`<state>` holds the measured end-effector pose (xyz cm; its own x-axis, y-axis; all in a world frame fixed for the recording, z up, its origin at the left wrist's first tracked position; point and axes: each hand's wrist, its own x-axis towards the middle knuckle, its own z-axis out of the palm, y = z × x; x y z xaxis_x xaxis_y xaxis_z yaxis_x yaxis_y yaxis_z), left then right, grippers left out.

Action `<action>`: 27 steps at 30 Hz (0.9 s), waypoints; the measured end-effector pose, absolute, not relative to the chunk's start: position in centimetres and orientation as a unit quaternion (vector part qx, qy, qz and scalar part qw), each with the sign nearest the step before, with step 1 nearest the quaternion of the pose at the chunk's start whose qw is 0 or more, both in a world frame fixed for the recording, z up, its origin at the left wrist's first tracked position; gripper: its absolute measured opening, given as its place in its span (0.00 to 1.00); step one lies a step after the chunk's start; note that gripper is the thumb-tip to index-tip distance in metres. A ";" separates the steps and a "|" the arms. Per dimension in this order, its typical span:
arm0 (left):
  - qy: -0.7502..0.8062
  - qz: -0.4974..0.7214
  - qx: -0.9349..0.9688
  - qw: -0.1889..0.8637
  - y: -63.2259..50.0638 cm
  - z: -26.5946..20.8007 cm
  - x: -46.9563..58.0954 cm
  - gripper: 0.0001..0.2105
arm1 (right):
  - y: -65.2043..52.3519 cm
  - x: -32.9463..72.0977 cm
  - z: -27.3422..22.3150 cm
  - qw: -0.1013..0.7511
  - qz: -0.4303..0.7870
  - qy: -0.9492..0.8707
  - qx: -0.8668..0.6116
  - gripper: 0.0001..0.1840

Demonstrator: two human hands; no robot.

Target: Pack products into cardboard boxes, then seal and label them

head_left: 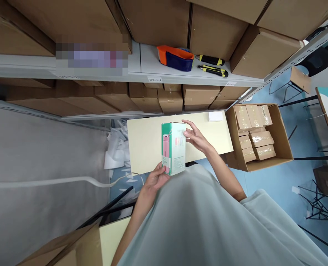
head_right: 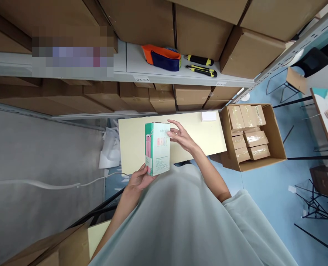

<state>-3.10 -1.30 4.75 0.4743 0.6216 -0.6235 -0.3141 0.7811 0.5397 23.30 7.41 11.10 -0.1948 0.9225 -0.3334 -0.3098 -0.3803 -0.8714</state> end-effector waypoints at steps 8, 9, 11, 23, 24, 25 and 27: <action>0.407 0.289 0.158 0.852 -1.2 5.3 -1.6 0.41 | 7.5 22.7 10.5 0.468 0.668 -0.321 -0.482 0.38; 0.411 0.294 0.173 0.845 -1.0 5.6 -1.5 0.44 | 7.6 22.8 10.3 0.470 0.656 -0.321 -0.495 0.38; 0.431 0.301 0.212 0.824 -0.5 6.1 -1.7 0.47 | 7.6 23.0 10.0 0.471 0.631 -0.326 -0.523 0.40; 0.546 0.346 0.316 0.694 0.0 5.4 -0.4 0.46 | 7.8 23.1 9.0 0.469 0.590 -0.349 -0.557 0.40; 0.545 0.344 0.313 0.697 0.0 5.4 -0.4 0.46 | 7.8 23.1 9.0 0.470 0.590 -0.348 -0.557 0.39; 0.543 0.343 0.311 0.700 0.0 5.4 -0.4 0.46 | 7.7 23.1 9.0 0.470 0.591 -0.345 -0.558 0.40; 0.538 0.340 0.311 0.706 0.0 5.4 -0.4 0.45 | 7.7 23.1 8.9 0.471 0.591 -0.336 -0.562 0.41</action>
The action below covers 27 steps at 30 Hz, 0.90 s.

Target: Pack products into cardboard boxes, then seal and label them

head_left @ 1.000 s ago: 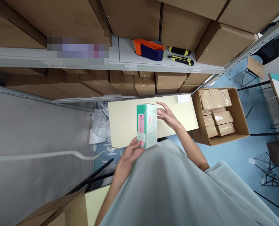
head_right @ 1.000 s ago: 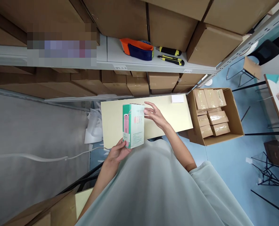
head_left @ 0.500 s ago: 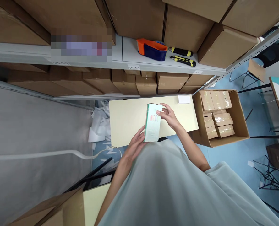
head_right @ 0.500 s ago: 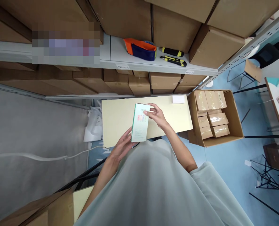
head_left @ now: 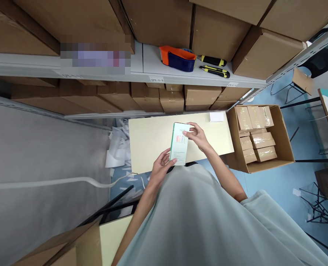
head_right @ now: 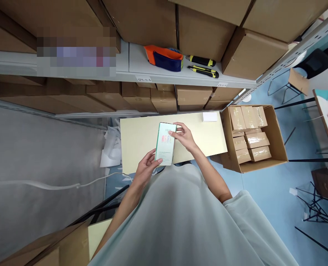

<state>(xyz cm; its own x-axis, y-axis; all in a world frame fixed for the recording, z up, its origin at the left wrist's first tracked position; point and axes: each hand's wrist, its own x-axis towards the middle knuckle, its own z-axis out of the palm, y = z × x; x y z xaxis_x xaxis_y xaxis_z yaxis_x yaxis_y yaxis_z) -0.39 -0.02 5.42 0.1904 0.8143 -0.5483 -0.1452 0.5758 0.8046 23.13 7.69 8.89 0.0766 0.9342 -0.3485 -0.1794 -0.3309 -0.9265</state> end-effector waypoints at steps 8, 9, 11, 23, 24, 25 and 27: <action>0.525 0.333 0.290 0.727 0.3 6.2 0.3 0.48 | 7.6 23.1 8.3 0.469 0.588 -0.342 -0.563 0.41; 0.521 0.331 0.281 0.734 0.3 6.3 0.2 0.48 | 7.7 23.2 8.3 0.469 0.590 -0.349 -0.557 0.41; 0.501 0.328 0.254 0.760 0.2 6.4 -0.1 0.46 | 7.7 23.4 8.5 0.470 0.603 -0.361 -0.534 0.43; 0.363 0.269 0.141 0.881 -0.8 5.3 -1.1 0.30 | 8.0 22.7 9.8 0.466 0.642 -0.335 -0.509 0.35; 0.383 0.268 0.164 0.869 -0.5 5.5 -1.2 0.31 | 8.1 22.7 9.6 0.467 0.628 -0.336 -0.524 0.34; 0.407 0.269 0.192 0.852 -0.3 5.8 -1.2 0.32 | 8.2 22.6 9.4 0.469 0.614 -0.336 -0.539 0.33; 0.458 0.273 0.251 0.808 0.2 6.4 -1.2 0.39 | 8.3 22.7 9.1 0.474 0.592 -0.337 -0.559 0.33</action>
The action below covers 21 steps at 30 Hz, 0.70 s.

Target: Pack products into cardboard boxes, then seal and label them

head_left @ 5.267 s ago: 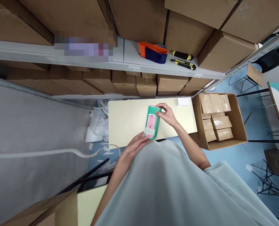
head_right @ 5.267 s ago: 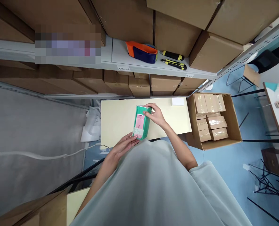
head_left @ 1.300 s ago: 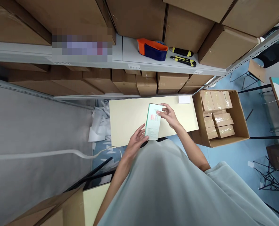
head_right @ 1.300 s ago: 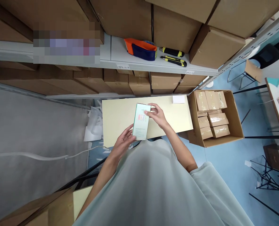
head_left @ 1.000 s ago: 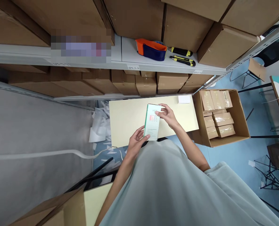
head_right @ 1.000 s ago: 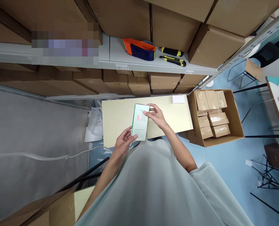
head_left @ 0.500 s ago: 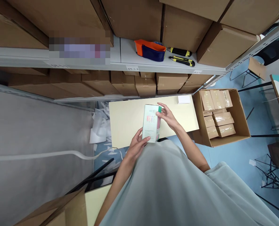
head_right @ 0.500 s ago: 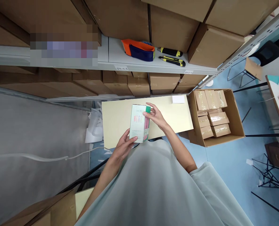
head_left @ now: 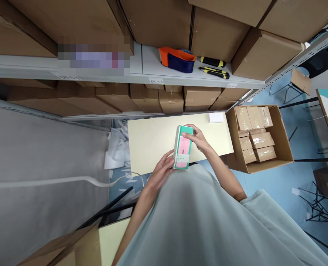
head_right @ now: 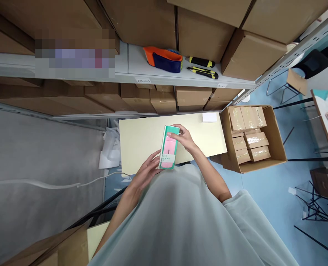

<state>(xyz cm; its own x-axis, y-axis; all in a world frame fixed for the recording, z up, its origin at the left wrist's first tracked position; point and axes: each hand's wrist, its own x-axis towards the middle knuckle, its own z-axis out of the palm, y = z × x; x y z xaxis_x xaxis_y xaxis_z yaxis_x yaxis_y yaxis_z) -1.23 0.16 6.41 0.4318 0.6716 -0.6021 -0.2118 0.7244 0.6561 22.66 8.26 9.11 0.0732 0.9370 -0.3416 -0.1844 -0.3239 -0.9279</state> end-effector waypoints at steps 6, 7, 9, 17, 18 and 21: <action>0.521 0.274 0.348 0.730 0.5 6.8 -0.2 0.51 | 8.3 22.3 9.2 0.479 0.572 -0.349 -0.567 0.32; 0.516 0.273 0.345 0.735 0.4 6.8 0.1 0.51 | 8.3 22.2 9.2 0.479 0.571 -0.352 -0.567 0.33; 0.511 0.274 0.338 0.741 0.4 6.6 0.4 0.51 | 8.4 22.0 9.2 0.476 0.571 -0.357 -0.566 0.33; 0.524 0.292 0.339 0.725 0.0 6.3 0.9 0.50 | 8.1 22.1 9.0 0.465 0.574 -0.372 -0.562 0.35; 0.526 0.293 0.339 0.723 0.0 6.4 1.0 0.49 | 8.0 22.1 9.1 0.466 0.575 -0.373 -0.560 0.35; 0.529 0.297 0.327 0.725 0.0 6.6 0.9 0.49 | 7.9 22.4 9.3 0.461 0.585 -0.374 -0.553 0.36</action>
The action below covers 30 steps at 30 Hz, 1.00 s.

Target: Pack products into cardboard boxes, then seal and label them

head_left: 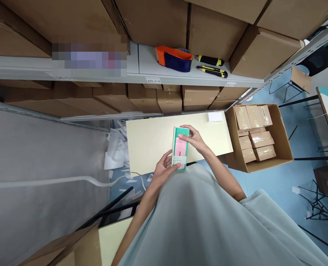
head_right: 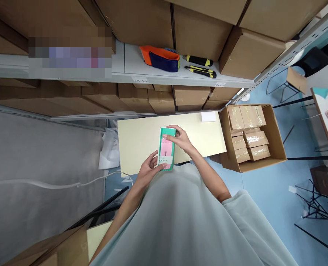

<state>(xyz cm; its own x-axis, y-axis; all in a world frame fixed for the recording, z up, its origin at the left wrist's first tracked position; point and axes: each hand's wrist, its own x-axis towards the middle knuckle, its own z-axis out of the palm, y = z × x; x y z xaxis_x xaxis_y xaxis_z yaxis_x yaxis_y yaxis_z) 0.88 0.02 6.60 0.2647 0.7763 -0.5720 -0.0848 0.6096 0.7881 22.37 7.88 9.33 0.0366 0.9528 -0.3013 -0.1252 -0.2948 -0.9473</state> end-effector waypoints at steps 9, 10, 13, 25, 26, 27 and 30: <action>0.437 0.271 0.219 0.830 -0.5 6.5 -1.6 0.31 | 7.4 23.9 10.7 0.428 0.716 -0.336 -0.438 0.44; 0.434 0.264 0.213 0.835 -0.6 6.5 -1.7 0.30 | 7.4 23.8 10.7 0.423 0.721 -0.335 -0.434 0.44; 0.444 0.261 0.197 0.835 -0.7 6.8 -1.6 0.27 | 7.6 23.5 10.3 0.428 0.717 -0.329 -0.440 0.41; 0.418 0.287 0.199 0.838 -0.6 7.1 -1.4 0.21 | 7.1 23.5 10.5 0.449 0.701 -0.308 -0.460 0.40; 0.417 0.290 0.199 0.838 -0.6 7.2 -1.4 0.21 | 7.0 23.4 10.5 0.449 0.698 -0.309 -0.465 0.40; 0.416 0.289 0.200 0.839 -0.6 7.3 -1.4 0.21 | 7.0 23.4 10.5 0.449 0.693 -0.309 -0.472 0.40; 0.427 0.287 0.221 0.829 -0.3 7.8 -1.7 0.27 | 7.0 23.6 10.4 0.446 0.672 -0.315 -0.500 0.40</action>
